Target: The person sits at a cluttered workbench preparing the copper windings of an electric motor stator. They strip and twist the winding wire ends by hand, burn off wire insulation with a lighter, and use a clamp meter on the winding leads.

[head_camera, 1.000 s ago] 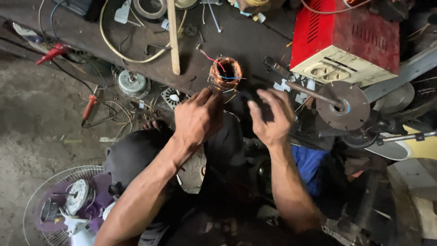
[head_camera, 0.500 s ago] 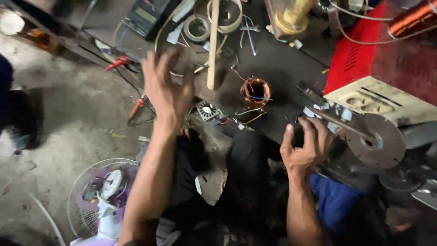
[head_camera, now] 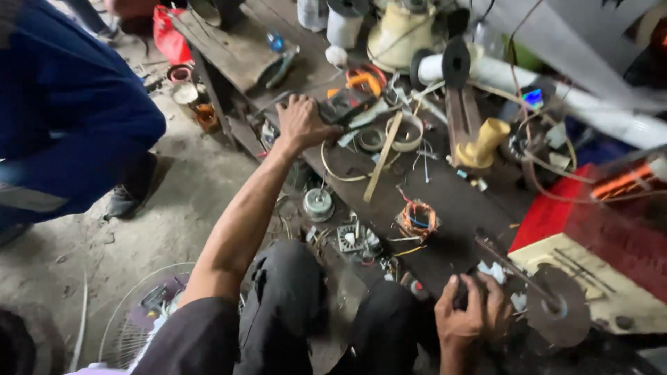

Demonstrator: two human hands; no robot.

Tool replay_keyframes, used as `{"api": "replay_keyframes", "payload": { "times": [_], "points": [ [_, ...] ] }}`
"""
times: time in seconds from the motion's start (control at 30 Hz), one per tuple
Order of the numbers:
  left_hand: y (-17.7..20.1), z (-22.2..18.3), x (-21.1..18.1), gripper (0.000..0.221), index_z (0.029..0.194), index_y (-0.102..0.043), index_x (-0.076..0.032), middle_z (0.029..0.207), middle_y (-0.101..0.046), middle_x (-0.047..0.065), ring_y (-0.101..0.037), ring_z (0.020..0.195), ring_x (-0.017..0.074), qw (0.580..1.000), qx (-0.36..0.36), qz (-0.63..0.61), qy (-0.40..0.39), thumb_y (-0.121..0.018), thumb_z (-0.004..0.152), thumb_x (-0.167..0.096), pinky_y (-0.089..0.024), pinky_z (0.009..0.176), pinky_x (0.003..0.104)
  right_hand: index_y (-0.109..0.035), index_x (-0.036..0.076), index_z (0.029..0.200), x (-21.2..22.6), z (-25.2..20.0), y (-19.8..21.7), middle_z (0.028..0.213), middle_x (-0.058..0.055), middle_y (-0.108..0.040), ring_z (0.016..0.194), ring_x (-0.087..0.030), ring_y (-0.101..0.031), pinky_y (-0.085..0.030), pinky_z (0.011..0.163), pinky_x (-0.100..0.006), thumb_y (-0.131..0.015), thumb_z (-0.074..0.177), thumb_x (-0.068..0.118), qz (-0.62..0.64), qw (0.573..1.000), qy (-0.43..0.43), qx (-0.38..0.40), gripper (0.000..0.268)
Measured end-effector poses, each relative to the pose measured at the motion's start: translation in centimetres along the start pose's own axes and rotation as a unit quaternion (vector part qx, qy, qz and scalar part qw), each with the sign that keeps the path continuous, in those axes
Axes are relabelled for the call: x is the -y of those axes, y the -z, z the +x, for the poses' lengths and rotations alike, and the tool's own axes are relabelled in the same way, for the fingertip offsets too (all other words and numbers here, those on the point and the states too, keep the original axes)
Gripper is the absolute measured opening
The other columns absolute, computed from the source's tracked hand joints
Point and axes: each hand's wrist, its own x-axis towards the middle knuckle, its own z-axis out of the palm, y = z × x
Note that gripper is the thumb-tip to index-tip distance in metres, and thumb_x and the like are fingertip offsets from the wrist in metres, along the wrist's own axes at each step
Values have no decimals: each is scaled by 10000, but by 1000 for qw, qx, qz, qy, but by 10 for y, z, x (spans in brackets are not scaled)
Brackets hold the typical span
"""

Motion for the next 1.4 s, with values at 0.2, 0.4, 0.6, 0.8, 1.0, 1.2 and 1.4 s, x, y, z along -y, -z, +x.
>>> {"api": "replay_keyframes", "payload": {
  "times": [0.2,0.4,0.6,0.8,1.0,1.2,1.4],
  "points": [
    [43,-97,27,715,932,-744,-54,958,-696,138,-572,1006,317,997,-24,-57,34,-792,631,-701,-369,909,547,-757,56,945,1,-8,12,1197,-107,-686,1012,-339,-630,-483,947,-457,-759,899,117,1,1000,-31,5,76],
    [148,-305,-45,902,1274,-671,-60,1008,-592,95,-538,943,259,969,-162,-175,59,-813,598,-640,-403,875,487,-675,-77,1107,2,-67,-13,1143,-233,-666,1037,-389,-639,-511,992,-467,-763,895,15,187,982,-12,-3,247],
    [143,-411,-95,772,1217,-611,-89,1081,-666,94,-605,991,257,955,-216,-204,-23,-812,549,-420,-323,1064,555,-146,82,1659,67,-196,-62,870,-65,-551,610,-107,-411,-469,704,-261,-622,793,-92,897,222,-342,174,1003],
    [135,-484,-91,374,1089,-759,-117,1110,-661,33,-611,960,202,898,-324,-209,-213,-874,755,-237,-461,867,395,-645,-4,1340,116,-131,46,1386,-292,-600,1142,-435,-633,-531,989,-469,-752,787,-8,243,957,-36,153,563],
    [112,-488,-65,807,1520,-470,-84,1406,-619,34,-563,1227,140,604,278,-730,159,-685,742,-77,-449,1052,302,-663,-124,1240,54,-170,58,1234,-232,-614,1031,-303,-623,-511,923,-374,-621,990,42,279,911,-165,255,303],
    [171,-434,-6,164,770,-597,-164,724,-570,-39,-553,648,123,443,-4,-838,320,-620,849,-23,-468,656,279,-425,20,1551,83,-142,58,1577,-364,-348,1478,-478,-344,-241,1261,-533,-761,906,385,327,687,-585,280,814],
    [150,-443,77,143,1038,-512,-344,811,-323,-149,-317,736,69,635,-26,-706,313,-545,1161,-409,-347,694,246,-370,2,1585,4,-191,35,1568,-382,-349,1450,-508,-368,-297,1244,-551,-665,993,477,286,712,-523,370,815]
  ]
}}
